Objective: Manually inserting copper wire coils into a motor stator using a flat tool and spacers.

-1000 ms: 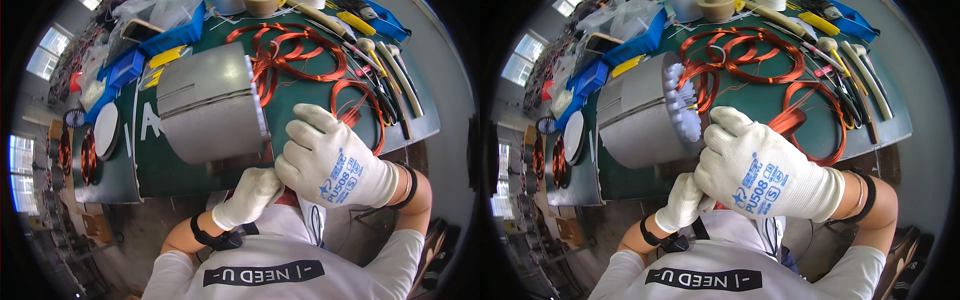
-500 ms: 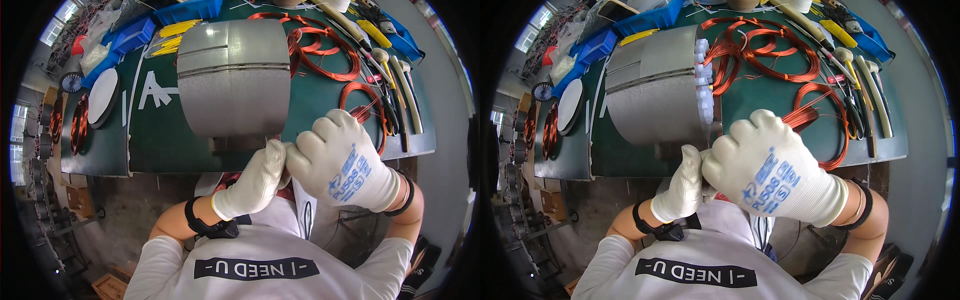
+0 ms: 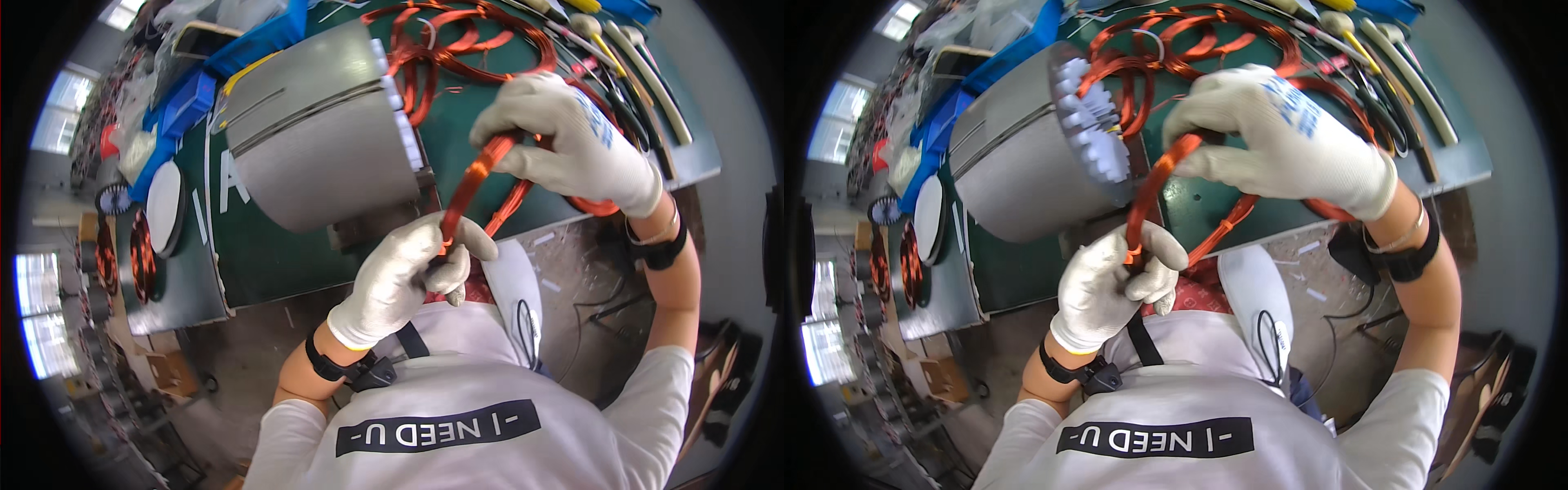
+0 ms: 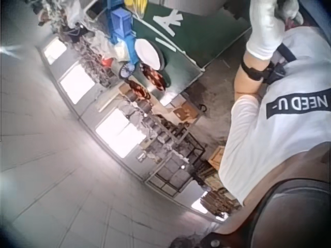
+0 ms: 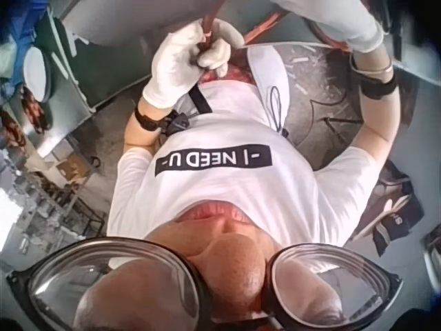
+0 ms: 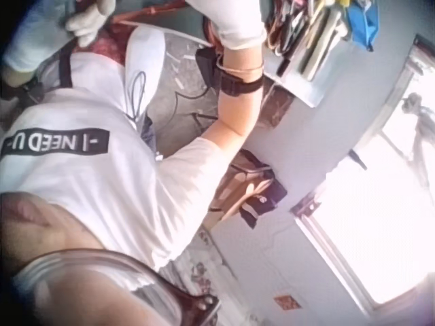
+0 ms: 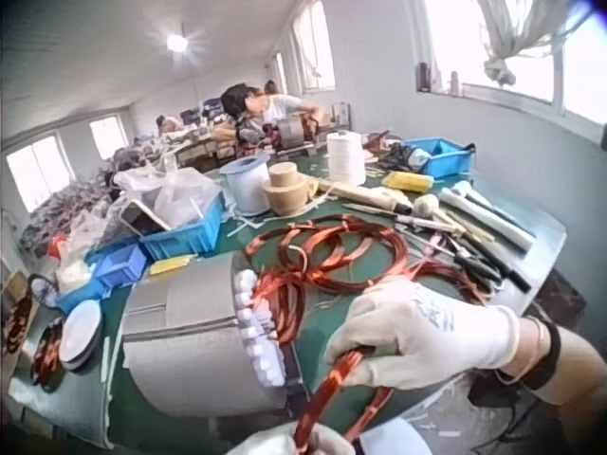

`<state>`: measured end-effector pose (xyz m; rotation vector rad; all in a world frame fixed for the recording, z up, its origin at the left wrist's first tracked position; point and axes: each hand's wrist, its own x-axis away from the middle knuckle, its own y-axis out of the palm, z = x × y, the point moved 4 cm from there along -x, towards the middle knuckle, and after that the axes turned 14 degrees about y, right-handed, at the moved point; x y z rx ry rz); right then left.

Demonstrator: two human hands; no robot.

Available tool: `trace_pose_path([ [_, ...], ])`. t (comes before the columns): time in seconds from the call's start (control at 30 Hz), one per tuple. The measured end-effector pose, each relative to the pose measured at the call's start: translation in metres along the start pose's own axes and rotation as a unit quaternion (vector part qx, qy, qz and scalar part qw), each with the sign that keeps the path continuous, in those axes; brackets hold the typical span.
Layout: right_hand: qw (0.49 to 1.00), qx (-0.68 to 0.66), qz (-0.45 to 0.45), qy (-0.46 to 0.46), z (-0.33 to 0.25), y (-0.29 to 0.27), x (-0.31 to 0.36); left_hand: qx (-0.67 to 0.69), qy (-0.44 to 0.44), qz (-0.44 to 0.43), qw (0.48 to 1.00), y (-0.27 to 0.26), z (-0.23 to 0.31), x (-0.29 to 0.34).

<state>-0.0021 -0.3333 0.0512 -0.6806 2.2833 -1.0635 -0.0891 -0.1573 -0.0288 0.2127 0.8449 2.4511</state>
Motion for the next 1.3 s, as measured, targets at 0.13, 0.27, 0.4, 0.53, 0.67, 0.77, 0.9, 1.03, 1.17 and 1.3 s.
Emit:
trace_pose_path([
  [0.13, 0.999, -0.002, 0.042, -0.001, 0.003, 0.006, 0.002, -0.007, 0.005, 0.009, 1.0, 0.0, 0.007, 0.002],
  [0.27, 0.998, -0.023, 0.062, -0.009, 0.011, 0.008, 0.002, 0.036, 0.008, 0.035, 0.999, 0.007, 0.006, -0.003],
  [0.4, 0.994, 0.032, 0.107, -0.022, 0.008, 0.003, 0.011, 0.029, 0.044, -0.05, 0.997, 0.007, 0.0, -0.004],
  [0.53, 0.951, 0.079, 0.298, -0.029, -0.017, -0.014, 0.04, 0.118, 0.025, -0.08, 0.989, 0.01, 0.008, 0.001],
  [0.67, 0.809, -0.416, 0.395, 0.126, 0.023, 0.025, 0.149, 0.123, 0.072, -0.074, 0.987, 0.026, 0.02, -0.004],
  [0.77, 0.735, -0.487, 0.133, 0.452, 0.03, 0.087, 0.151, 0.161, 0.097, -0.115, 0.975, 0.03, 0.029, -0.012],
  [0.9, 0.607, -0.728, 0.157, 0.277, 0.003, 0.108, 0.117, 0.205, 0.105, -0.137, 0.964, 0.035, 0.032, -0.018],
  [1.03, 0.565, -0.785, 0.149, 0.206, 0.023, 0.122, 0.106, 0.262, 0.122, -0.152, 0.945, 0.042, 0.037, -0.021],
  [1.17, 0.666, -0.689, 0.126, 0.256, 0.028, 0.112, 0.112, 0.225, 0.105, -0.14, 0.958, 0.032, 0.042, -0.02],
  [1.3, 0.747, -0.595, 0.067, 0.291, 0.03, 0.098, 0.111, 0.122, 0.091, -0.134, 0.979, 0.02, 0.048, -0.015],
])
